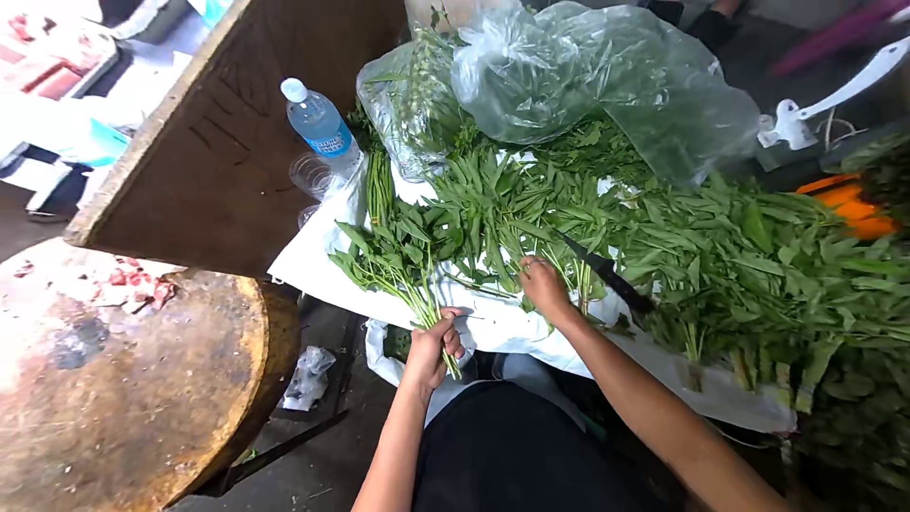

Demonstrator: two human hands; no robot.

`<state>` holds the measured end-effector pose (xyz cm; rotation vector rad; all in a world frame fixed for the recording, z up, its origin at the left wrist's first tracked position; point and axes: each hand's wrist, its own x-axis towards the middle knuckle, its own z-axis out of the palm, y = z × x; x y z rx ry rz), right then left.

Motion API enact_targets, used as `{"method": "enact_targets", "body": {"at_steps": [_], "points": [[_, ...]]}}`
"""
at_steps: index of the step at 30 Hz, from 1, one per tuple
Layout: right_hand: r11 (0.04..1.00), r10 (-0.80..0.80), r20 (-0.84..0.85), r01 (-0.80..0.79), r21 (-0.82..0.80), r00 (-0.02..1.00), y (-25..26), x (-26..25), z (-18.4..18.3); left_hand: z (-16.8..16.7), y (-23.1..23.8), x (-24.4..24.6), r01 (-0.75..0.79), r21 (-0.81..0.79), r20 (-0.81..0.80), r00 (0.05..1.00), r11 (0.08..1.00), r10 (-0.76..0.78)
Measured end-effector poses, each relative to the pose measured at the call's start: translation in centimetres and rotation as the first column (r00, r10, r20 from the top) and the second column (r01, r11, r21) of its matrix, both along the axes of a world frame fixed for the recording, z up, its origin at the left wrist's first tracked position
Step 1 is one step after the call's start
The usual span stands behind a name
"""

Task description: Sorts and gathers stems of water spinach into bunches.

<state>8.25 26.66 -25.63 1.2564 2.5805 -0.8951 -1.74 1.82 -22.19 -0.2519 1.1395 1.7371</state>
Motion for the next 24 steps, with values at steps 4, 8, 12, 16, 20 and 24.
{"method": "enact_targets", "body": {"at_steps": [4, 8, 12, 16, 20, 24], "points": [[0.992, -0.109, 0.055, 0.105, 0.074, 0.992, 2.9, 1.3, 0.3, 0.0, -0.3, 0.2, -0.013, -0.002, -0.001, 1.0, 1.0, 0.013], [1.0, -0.002, 0.168, 0.001, 0.004, 0.986, 4.6, 1.5, 0.8, -0.3, -0.3, 0.2, -0.025, -0.003, -0.004, 1.0, 1.0, 0.025], [0.952, -0.063, -0.03, 0.051, -0.302, 0.998, 4.3, 1.3, 0.5, -0.3, -0.3, 0.7, -0.009, -0.005, 0.003, 1.0, 1.0, 0.009], [0.802, -0.349, -0.416, 0.039, -0.596, 0.84, 3.7, 0.6, 3.9, 0.3, 0.3, 0.0, -0.019, 0.005, -0.009, 1.0, 1.0, 0.019], [0.717, -0.492, -0.445, 0.058, -0.695, 0.748, 4.0, 0.4, 5.8, 0.7, 0.6, -0.8, -0.021, 0.036, -0.026, 0.999, 0.999, 0.022], [0.69, -0.605, -0.543, 0.043, -0.723, 0.581, 4.9, 1.4, 5.8, 0.7, 0.2, -0.9, -0.035, 0.03, -0.024, 0.999, 0.999, 0.036]]}}
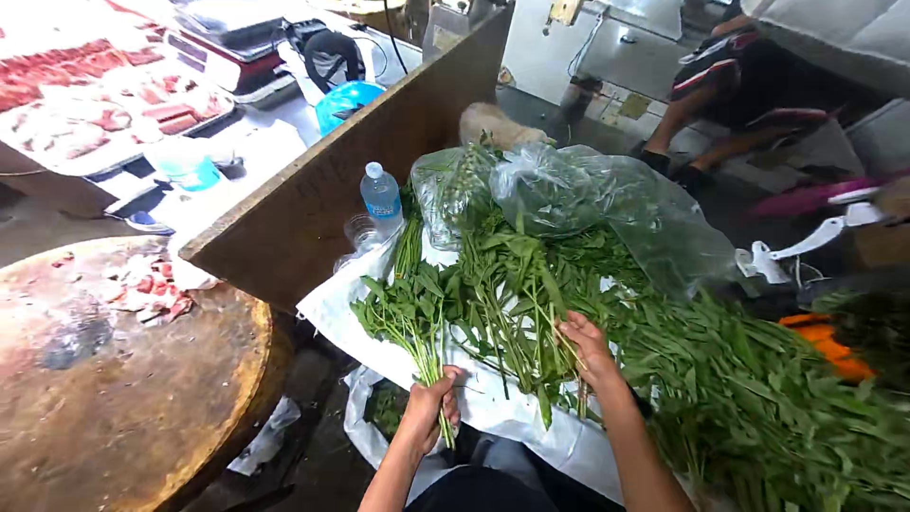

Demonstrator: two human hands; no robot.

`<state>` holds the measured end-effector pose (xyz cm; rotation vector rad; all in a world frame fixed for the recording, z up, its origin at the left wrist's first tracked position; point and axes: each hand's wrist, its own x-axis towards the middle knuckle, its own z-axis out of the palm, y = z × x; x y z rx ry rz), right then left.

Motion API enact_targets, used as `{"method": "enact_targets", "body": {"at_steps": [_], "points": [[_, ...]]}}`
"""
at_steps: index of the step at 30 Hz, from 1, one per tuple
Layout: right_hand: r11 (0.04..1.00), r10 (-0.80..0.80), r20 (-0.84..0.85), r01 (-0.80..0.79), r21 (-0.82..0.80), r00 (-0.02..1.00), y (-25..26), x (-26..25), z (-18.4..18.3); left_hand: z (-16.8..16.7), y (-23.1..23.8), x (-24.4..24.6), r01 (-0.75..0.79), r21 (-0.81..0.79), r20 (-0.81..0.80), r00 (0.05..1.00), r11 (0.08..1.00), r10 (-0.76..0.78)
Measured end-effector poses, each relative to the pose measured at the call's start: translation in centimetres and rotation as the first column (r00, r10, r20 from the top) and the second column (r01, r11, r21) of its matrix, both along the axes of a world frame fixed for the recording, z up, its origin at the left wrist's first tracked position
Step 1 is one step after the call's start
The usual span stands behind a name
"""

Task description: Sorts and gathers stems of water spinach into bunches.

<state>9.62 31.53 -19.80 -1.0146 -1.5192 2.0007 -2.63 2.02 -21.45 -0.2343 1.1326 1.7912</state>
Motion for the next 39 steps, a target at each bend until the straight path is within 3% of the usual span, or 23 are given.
{"method": "enact_targets", "body": {"at_steps": [3, 5, 7, 8, 11, 13, 16, 18, 21, 23, 25, 29, 34, 36, 39], "points": [[0.992, -0.117, -0.064, 0.114, -0.047, 0.991, 0.9, 1.0, -1.2, -0.5, -0.6, 0.1, -0.01, 0.007, 0.0, 1.0, 1.0, 0.01], [0.987, -0.155, 0.236, 0.141, 0.077, 0.959, 1.9, 1.6, -2.4, -0.7, -0.8, 0.1, -0.002, 0.007, -0.008, 1.0, 1.0, 0.002], [0.955, -0.131, 0.573, -0.052, 0.291, 0.809, 2.3, 2.3, -2.5, -0.5, -0.9, 0.0, 0.004, 0.001, -0.018, 1.0, 1.0, -0.004], [0.922, -0.147, 0.64, -0.13, 0.366, 0.754, 2.1, 2.4, -2.1, -0.4, -1.0, 0.0, 0.007, 0.001, -0.023, 1.0, 1.0, -0.007], [0.841, -0.196, 0.6, -0.181, 0.509, 0.776, -0.7, 1.3, -0.3, -0.5, -1.3, -0.1, 0.01, 0.016, -0.032, 0.999, 1.0, -0.01], [0.83, -0.032, 0.595, -0.31, 0.463, 0.803, -2.9, -0.5, -0.4, -0.5, -1.3, -0.1, 0.016, 0.029, -0.048, 0.999, 0.999, -0.014], [0.765, 0.204, 0.762, -0.586, 0.268, 0.615, -5.0, -3.7, -2.4, 0.7, -1.3, 0.0, 0.03, 0.06, -0.106, 0.994, 0.998, -0.023], [0.74, 0.186, 0.847, -0.638, 0.213, 0.498, -5.8, -5.0, -3.8, 2.1, -1.5, -0.1, 0.04, 0.084, -0.137, 0.99, 0.996, -0.028], [0.739, 0.12, 0.888, -0.637, 0.219, 0.444, -6.0, -5.5, -4.5, 3.3, -1.8, -0.5, 0.021, 0.115, -0.151, 0.989, 0.993, -0.003], [0.777, 0.118, 0.853, -0.583, 0.24, 0.508, -5.2, -5.1, -4.5, 3.4, -2.1, -0.8, 0.005, 0.114, -0.15, 0.989, 0.993, 0.012], [0.849, 0.113, 0.745, -0.453, 0.271, 0.657, -4.1, -4.1, -3.2, 3.3, -2.5, -1.1, -0.012, 0.101, -0.15, 0.988, 0.995, 0.027], [0.911, -0.056, 0.455, -0.141, 0.388, 0.889, -2.7, -1.5, 1.9, 2.8, -3.0, -1.2, -0.037, 0.102, -0.133, 0.99, 0.994, 0.051], [0.83, -0.162, 0.278, -0.022, 0.557, 0.947, -0.3, 1.0, 2.5, 2.8, -2.6, -1.1, -0.017, 0.098, -0.134, 0.99, 0.995, 0.03], [0.793, -0.122, 0.12, 0.024, 0.609, 0.985, -0.3, 1.3, 3.7, 2.9, -2.1, -1.1, -0.007, 0.11, -0.143, 0.989, 0.994, 0.023], [0.813, -0.063, -0.011, 0.058, 0.58, 0.998, -0.4, 1.9, 3.8, 3.0, -1.7, -0.9, 0.009, 0.131, -0.15, 0.989, 0.991, 0.011]]}}
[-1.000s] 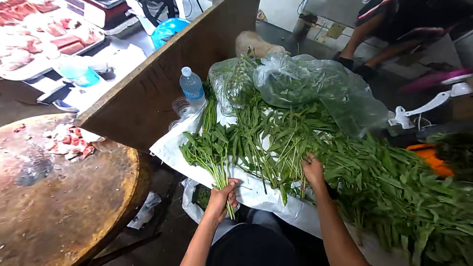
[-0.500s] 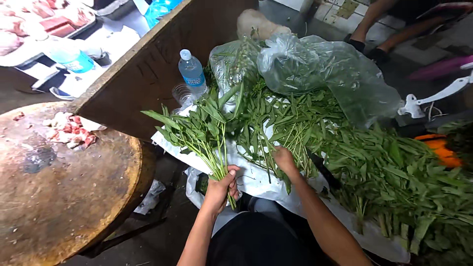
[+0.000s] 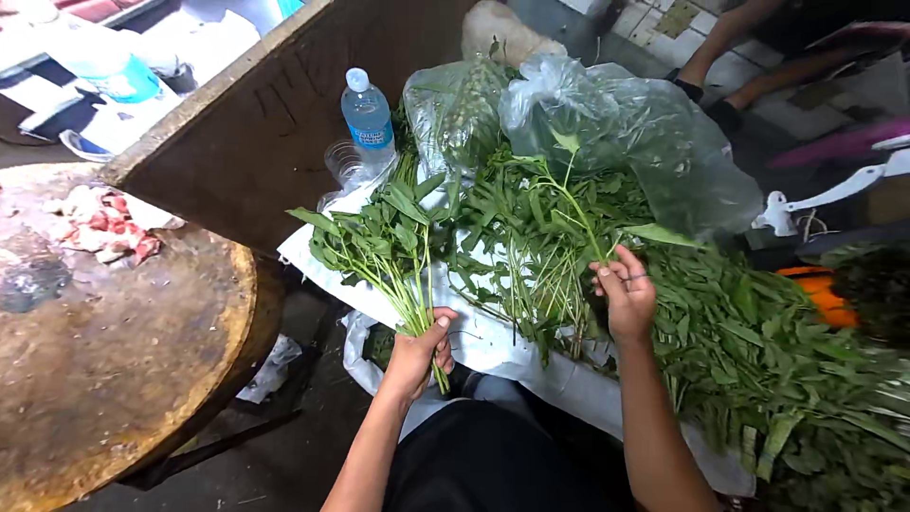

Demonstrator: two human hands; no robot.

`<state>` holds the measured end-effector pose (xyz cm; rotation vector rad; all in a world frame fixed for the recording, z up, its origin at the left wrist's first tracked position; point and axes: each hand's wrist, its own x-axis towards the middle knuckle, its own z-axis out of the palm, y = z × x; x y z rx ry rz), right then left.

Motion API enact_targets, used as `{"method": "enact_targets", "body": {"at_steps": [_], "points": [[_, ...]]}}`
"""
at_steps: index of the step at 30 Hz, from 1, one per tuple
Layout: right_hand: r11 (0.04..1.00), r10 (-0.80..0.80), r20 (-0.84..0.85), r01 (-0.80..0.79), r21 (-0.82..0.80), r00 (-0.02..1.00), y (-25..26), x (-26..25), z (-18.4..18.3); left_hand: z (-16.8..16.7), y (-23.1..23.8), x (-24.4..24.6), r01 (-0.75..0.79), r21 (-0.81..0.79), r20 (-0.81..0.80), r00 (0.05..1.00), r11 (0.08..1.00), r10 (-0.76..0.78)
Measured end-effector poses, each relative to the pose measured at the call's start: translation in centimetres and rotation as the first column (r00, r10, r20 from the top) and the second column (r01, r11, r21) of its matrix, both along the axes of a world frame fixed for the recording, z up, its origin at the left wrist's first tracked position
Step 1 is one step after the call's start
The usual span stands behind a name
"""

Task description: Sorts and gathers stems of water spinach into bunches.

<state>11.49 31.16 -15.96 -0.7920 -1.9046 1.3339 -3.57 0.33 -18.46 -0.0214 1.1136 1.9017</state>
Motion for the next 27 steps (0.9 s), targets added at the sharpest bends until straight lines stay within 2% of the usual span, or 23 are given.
{"method": "enact_targets", "body": {"at_steps": [4, 7, 12, 15, 19, 23, 27], "points": [[0.992, 0.028, -0.078, -0.037, -0.122, 0.997, 0.0, 0.3, -0.9, 0.4, 0.2, 0.0, 0.021, 0.027, -0.019, 1.0, 0.999, -0.021], [0.924, 0.033, -0.079, -0.06, -0.377, 0.996, -1.0, 0.3, -1.8, 0.2, 0.2, 0.1, 0.035, 0.026, -0.018, 0.999, 0.999, -0.034], [0.829, 0.103, -0.116, -0.149, -0.539, 0.988, -4.8, -0.9, -2.9, -1.0, 2.6, 1.0, 0.019, -0.064, -0.02, 1.0, 0.998, -0.021], [0.813, 0.104, -0.168, -0.181, -0.553, 0.98, -8.2, -2.3, -3.5, -1.7, 4.8, 2.1, 0.006, -0.087, -0.047, 0.999, 0.996, -0.01], [0.814, 0.216, -0.149, -0.262, -0.519, 0.965, -11.7, -3.8, -4.1, -1.9, 6.4, 3.1, -0.032, -0.084, -0.045, 0.999, 0.996, 0.028], [0.871, 0.326, -0.069, -0.328, -0.367, 0.943, -13.3, -4.6, -4.6, -1.9, 6.3, 3.2, -0.133, -0.126, 0.077, 0.987, 0.983, 0.143], [0.854, 0.406, 0.046, -0.361, -0.375, 0.913, -13.4, -4.6, -4.7, -2.0, 5.5, 3.2, -0.138, -0.111, 0.17, 0.973, 0.984, 0.156]]}}
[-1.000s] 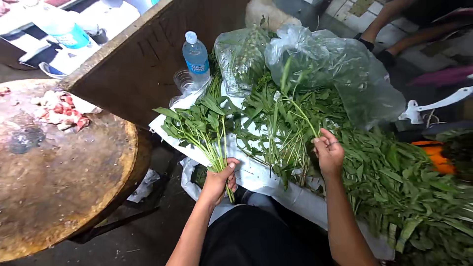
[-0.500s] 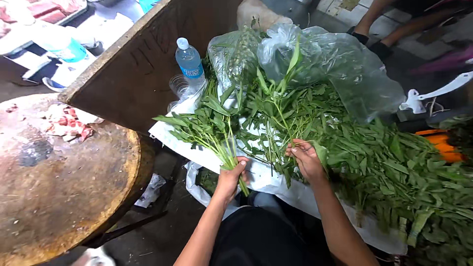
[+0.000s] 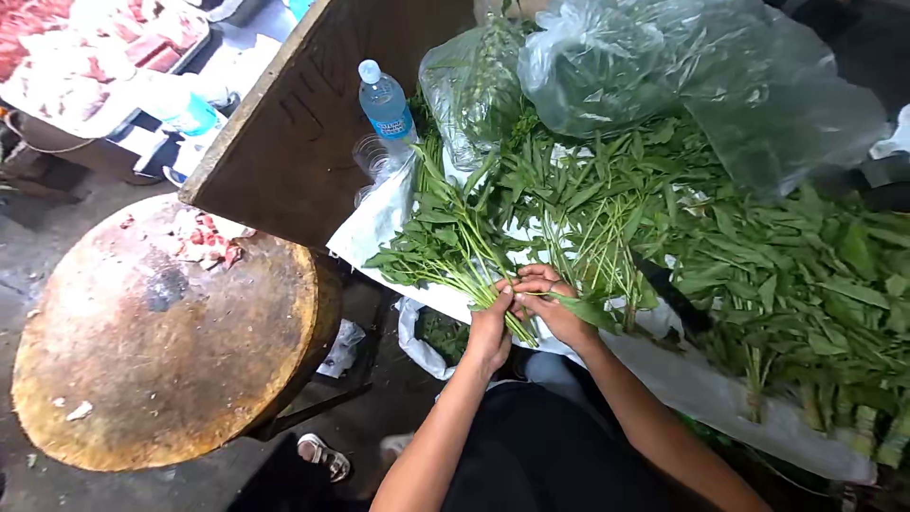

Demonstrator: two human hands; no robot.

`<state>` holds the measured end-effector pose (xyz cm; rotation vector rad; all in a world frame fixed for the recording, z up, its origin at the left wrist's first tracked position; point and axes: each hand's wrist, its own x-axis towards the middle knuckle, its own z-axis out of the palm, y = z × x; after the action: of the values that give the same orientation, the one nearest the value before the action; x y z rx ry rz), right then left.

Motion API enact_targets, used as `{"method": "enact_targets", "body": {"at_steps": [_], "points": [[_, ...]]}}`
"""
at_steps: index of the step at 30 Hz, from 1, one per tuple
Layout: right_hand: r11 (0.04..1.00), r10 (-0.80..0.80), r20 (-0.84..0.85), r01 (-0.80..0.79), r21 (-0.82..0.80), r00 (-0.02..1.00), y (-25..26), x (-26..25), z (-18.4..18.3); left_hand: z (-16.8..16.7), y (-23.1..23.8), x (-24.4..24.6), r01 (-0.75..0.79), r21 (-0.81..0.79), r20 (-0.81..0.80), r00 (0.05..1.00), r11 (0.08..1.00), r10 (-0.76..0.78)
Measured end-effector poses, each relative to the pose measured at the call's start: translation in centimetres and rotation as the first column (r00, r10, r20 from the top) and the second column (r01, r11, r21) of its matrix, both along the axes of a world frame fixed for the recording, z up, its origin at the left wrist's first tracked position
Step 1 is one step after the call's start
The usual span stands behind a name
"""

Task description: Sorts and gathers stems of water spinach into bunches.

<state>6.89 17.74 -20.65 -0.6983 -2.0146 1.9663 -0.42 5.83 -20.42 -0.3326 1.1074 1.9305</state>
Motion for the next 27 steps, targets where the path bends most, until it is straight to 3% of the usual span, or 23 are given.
{"method": "enact_targets", "body": {"at_steps": [6, 7, 9, 11, 12, 13, 15, 18, 21, 27], "points": [[0.98, 0.164, -0.181, -0.138, 0.147, 0.97, 1.0, 1.3, -0.4, 0.4, -0.2, -1.3, -0.092, -0.008, 0.023, 0.996, 0.996, 0.092], [0.993, 0.112, -0.25, -0.097, 0.072, 0.962, 1.2, 1.8, -0.4, 0.4, -0.5, -2.0, -0.104, 0.004, 0.027, 0.994, 0.995, 0.104], [0.953, -0.195, -0.277, 0.115, -0.28, 0.941, 1.9, 2.3, 0.2, 0.2, -1.5, -3.3, -0.084, 0.091, 0.038, 0.996, 0.992, 0.081], [0.769, -0.382, -0.095, 0.259, -0.584, 0.919, 4.1, 2.5, 0.8, 0.2, -2.5, -3.8, -0.055, 0.209, 0.059, 0.997, 0.976, 0.044], [0.702, -0.406, 0.023, 0.328, -0.632, 0.913, 4.8, 2.3, 0.8, 0.3, -3.0, -3.9, -0.045, 0.258, 0.07, 0.997, 0.965, 0.028], [0.706, -0.375, 0.132, 0.375, -0.601, 0.918, 4.8, 2.0, 0.7, 0.4, -3.5, -4.0, -0.031, 0.31, 0.081, 0.997, 0.95, 0.006], [0.84, -0.217, 0.219, 0.296, -0.454, 0.951, 3.6, 1.0, 1.4, 0.4, -4.3, -3.9, 0.004, 0.4, 0.091, 0.995, 0.916, -0.044], [0.974, -0.012, 0.058, 0.025, -0.227, 0.998, 1.3, -1.4, 3.3, 0.1, -4.8, -3.3, 0.061, 0.465, 0.085, 0.99, 0.883, -0.114], [0.99, 0.104, -0.038, -0.107, -0.088, 0.994, -0.1, -4.3, 4.2, 0.1, -5.1, -2.8, 0.081, 0.472, 0.096, 0.985, 0.878, -0.142], [0.965, 0.258, 0.058, -0.259, 0.025, 0.965, 0.1, -6.3, 4.0, 0.1, -5.6, -2.9, 0.095, 0.504, 0.103, 0.98, 0.858, -0.169]]}}
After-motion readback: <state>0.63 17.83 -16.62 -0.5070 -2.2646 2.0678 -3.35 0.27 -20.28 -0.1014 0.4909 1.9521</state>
